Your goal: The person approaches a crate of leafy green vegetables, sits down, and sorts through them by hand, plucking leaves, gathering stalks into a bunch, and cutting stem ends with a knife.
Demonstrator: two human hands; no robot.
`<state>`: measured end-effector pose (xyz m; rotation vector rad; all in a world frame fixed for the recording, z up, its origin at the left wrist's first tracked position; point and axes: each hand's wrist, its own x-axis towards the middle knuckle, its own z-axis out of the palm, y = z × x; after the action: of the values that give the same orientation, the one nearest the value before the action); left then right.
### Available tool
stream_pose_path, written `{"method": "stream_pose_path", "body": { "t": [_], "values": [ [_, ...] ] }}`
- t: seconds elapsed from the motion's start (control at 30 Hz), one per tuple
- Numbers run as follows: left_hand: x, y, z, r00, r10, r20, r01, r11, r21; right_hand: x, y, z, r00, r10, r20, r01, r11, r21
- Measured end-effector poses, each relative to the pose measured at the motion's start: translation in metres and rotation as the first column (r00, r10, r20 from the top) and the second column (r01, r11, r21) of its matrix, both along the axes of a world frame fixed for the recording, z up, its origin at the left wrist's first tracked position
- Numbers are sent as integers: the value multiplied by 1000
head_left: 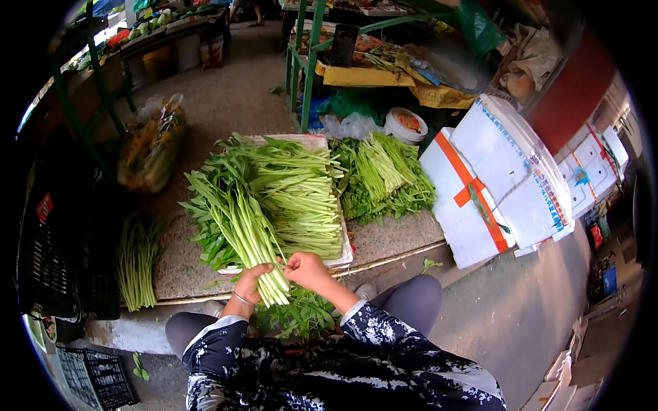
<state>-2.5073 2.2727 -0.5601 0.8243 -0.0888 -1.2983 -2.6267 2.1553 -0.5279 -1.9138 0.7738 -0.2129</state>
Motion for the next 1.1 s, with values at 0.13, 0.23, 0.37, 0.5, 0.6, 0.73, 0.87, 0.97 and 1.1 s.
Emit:
{"method": "stream_pose_path", "body": {
  "t": [0.13, 0.23, 0.37, 0.5, 0.6, 0.73, 0.87, 0.97, 1.1],
  "values": [
    [5, 2, -5, 998, -48, -31, 46, 998, -46, -57, -3, -46, 985, 76, -155, -81, 996, -26],
    [-3, 1, 10, 997, -34, -62, 29, 997, -71, -69, -11, -51, 684, 373, -627, -463, 886, 21],
    [-4, -3, -3, 989, -117, -95, 108, 989, -99, -26, -7, -2, 991, 69, -118, -3, 876, 482],
    [-15, -9, 9, 999, 36, 40, -28, 979, -200, 0, 6, 21, 981, 187, 59, -193, 869, 456],
    [-17, -11, 2, 998, 37, 46, -27, 979, -203, -4, 12, 37, 967, 230, 111, -254, 918, 306],
    [-28, -11, -1, 999, 13, 41, -9, 995, -95, -9, 9, 12, 958, 269, 98, -286, 923, 257],
    [-29, -7, -24, 999, -51, -7, 51, 998, 44, -15, 9, -5, 965, 262, -21, -233, 890, 392],
    [-31, -6, -14, 996, -60, -59, 56, 996, -63, -19, 6, 12, 969, 248, 3, -215, 833, 509],
    [-31, -13, -7, 985, -74, -158, 14, 935, -355, -17, 2, 9, 942, 333, 51, -285, 706, 648]
  ]
}}
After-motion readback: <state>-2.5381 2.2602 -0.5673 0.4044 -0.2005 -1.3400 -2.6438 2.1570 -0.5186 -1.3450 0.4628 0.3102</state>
